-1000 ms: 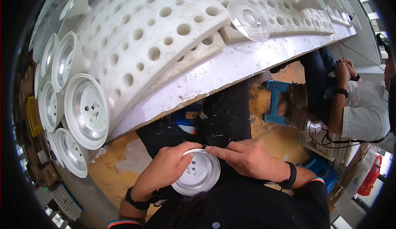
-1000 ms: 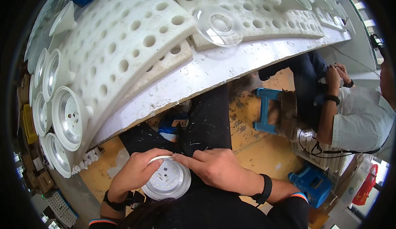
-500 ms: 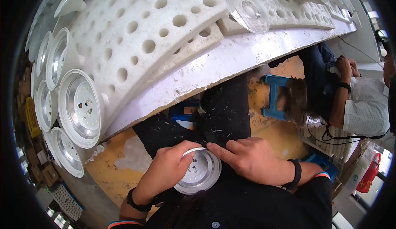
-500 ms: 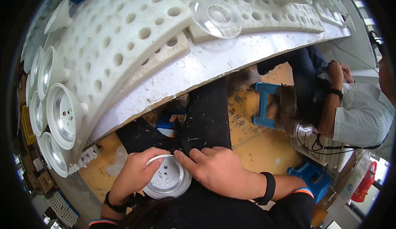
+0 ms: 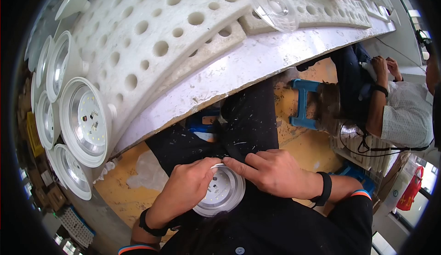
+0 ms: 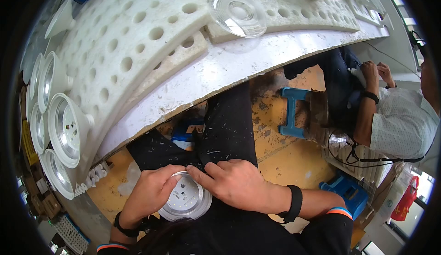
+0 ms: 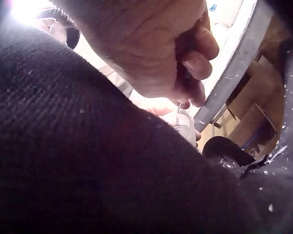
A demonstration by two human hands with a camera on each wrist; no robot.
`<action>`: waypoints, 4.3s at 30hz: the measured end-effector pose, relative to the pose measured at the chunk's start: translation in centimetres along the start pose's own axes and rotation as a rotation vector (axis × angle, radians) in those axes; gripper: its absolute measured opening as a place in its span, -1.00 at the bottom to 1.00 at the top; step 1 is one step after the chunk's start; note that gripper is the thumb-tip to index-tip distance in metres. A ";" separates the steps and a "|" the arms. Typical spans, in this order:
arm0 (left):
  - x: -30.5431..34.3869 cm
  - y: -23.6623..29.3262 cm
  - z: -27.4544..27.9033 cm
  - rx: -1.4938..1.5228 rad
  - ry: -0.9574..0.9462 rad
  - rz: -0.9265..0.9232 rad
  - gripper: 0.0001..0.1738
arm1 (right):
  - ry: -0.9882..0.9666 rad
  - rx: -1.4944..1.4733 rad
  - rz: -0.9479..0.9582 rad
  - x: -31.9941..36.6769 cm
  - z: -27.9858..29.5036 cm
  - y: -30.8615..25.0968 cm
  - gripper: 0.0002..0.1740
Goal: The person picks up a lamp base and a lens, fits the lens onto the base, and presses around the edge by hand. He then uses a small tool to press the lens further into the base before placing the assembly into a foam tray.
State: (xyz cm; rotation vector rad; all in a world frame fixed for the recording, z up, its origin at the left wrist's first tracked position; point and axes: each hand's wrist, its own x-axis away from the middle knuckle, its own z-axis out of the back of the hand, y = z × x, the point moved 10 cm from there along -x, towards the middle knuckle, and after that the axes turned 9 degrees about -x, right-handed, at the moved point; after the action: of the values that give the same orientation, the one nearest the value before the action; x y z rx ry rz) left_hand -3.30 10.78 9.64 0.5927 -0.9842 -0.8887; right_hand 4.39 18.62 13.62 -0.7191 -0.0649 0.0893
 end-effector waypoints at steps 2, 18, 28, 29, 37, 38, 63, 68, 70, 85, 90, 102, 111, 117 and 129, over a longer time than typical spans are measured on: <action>0.1 0.2 0.1 -0.006 0.018 -0.017 -0.73 | 0.002 -0.010 0.015 -0.1 -0.3 0.1 -0.48; -0.2 1.2 -0.1 -0.094 0.008 -0.046 -0.75 | -0.029 0.042 -0.058 -0.1 1.0 -0.5 -0.52; 0.3 1.7 0.0 -0.119 0.039 -0.108 -0.76 | -0.072 0.026 -0.005 0.0 1.0 -1.1 -0.52; 0.3 1.7 0.1 -0.121 0.037 -0.108 -0.76 | -0.070 0.024 -0.005 -0.1 0.8 -0.9 -0.52; 0.4 1.5 0.0 -0.066 0.038 -0.120 -0.76 | -0.093 -0.002 -0.023 1.5 1.5 -0.5 -0.50; 0.3 1.7 0.0 -0.066 0.035 -0.121 -0.76 | -0.092 -0.003 -0.027 1.1 1.1 -0.5 -0.50; 0.1 1.7 -0.6 -0.085 0.005 -0.091 -0.77 | -0.030 0.003 0.018 0.7 1.5 -1.5 -0.52; 0.2 1.6 -0.3 -0.051 0.023 -0.087 -0.77 | -0.136 0.018 -0.124 3.1 0.7 -0.5 -0.37; 0.1 0.9 -0.3 -0.076 0.007 0.018 -0.74 | -0.098 0.013 -0.113 2.1 0.3 -0.3 -0.38; -0.3 -0.3 -0.4 -0.123 -0.034 0.142 -0.78 | 0.044 -0.042 -0.043 0.0 -0.2 -0.4 -0.65; -0.2 0.1 -0.3 -0.047 -0.008 0.092 -0.77 | 0.010 -0.050 -0.078 2.0 0.6 0.3 -0.71; 0.2 -0.1 -0.3 -0.050 0.033 0.071 -0.79 | -0.025 -0.031 -0.032 1.8 0.6 0.1 -0.53; 0.4 0.4 0.1 -0.136 0.024 0.092 -0.80 | 0.129 -0.113 0.192 -1.6 -0.3 -2.1 -0.86; 0.2 -0.4 -0.2 -0.016 0.004 0.134 -0.81 | 0.361 -0.643 -0.194 2.1 -0.9 4.3 -0.86; -0.5 -0.3 0.0 0.124 -0.013 0.112 -0.73 | 0.337 -0.616 -0.258 3.6 -0.4 5.7 -0.57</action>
State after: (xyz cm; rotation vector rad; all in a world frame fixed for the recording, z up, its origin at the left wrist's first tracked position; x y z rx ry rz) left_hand -3.51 11.03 9.15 0.6312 -1.0795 -0.7366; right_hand 7.69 23.02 9.68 -1.3243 0.1447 -0.3134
